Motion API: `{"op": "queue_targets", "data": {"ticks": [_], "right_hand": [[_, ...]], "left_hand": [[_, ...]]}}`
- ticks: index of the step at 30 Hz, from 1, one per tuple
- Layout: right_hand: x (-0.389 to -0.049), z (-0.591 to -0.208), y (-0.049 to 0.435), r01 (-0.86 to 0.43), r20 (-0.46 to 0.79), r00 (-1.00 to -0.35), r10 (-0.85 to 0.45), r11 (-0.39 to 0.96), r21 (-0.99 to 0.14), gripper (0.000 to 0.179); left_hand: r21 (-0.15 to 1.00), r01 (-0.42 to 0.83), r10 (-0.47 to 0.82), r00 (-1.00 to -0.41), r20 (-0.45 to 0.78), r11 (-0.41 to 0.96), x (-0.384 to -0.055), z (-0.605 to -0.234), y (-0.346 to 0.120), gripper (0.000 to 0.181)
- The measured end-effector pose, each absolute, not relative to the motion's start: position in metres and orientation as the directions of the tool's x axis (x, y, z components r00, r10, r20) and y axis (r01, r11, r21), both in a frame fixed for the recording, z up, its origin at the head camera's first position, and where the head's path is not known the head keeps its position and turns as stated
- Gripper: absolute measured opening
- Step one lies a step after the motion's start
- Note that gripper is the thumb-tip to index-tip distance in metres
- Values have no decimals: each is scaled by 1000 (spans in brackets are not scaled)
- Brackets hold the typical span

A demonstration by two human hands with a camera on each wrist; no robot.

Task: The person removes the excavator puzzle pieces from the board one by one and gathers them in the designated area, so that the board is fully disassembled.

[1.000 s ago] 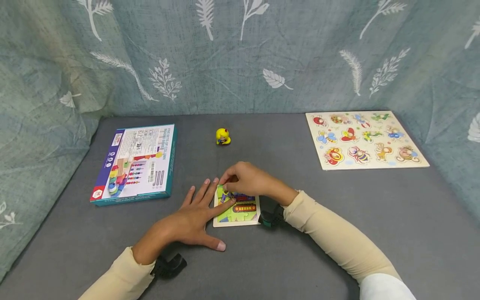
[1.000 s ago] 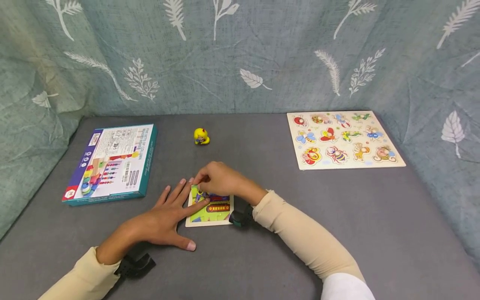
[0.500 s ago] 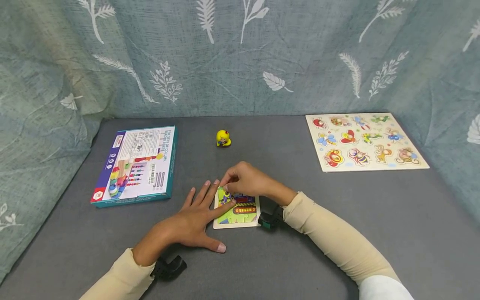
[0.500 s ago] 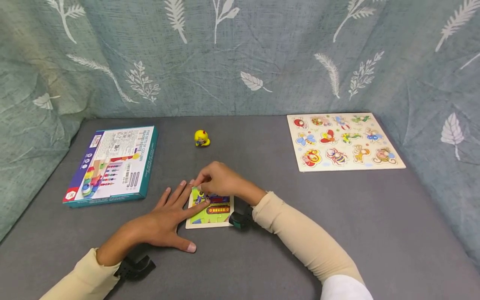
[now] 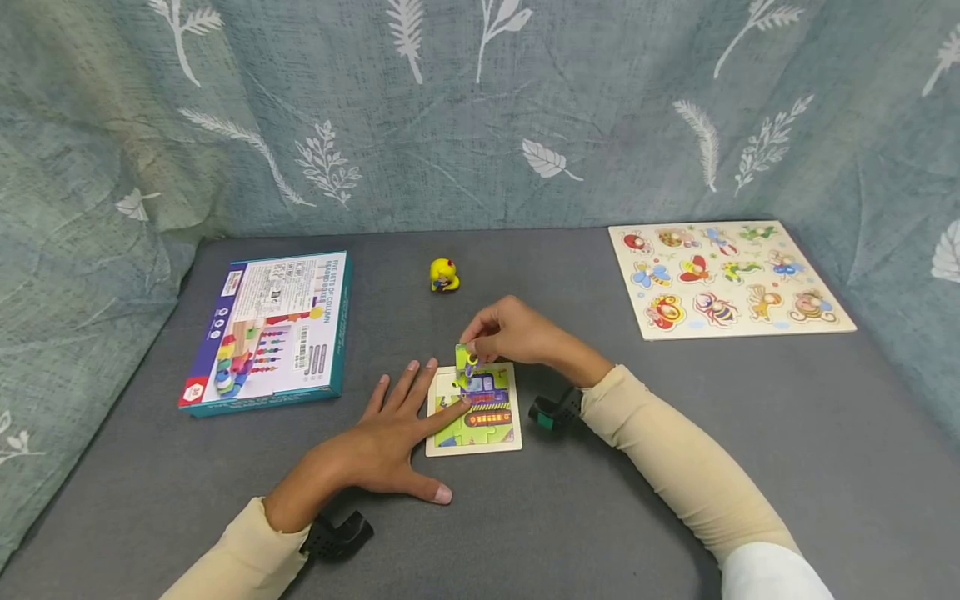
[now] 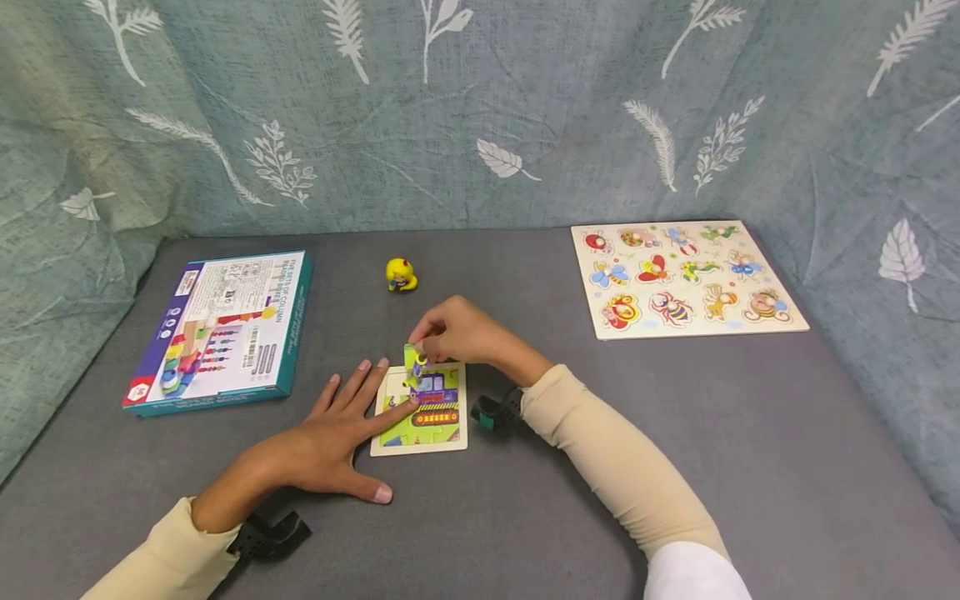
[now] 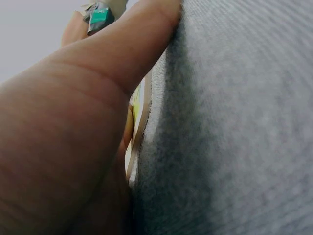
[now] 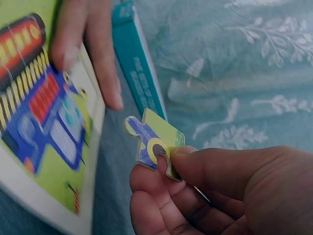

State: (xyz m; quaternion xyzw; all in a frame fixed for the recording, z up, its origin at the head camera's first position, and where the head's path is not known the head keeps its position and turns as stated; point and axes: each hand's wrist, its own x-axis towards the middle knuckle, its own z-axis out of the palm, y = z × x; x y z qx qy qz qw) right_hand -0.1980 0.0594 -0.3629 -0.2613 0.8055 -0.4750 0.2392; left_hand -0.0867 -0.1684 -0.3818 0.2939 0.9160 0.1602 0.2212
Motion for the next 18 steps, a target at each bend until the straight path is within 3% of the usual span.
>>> {"op": "queue_targets", "data": {"ticks": [18], "right_hand": [[-222,-347,105,-192,-121,-798,-591,439,-878,15]], "left_hand": [[430,475,614,-737,-284,768,-86,-382,-168,103]]}}
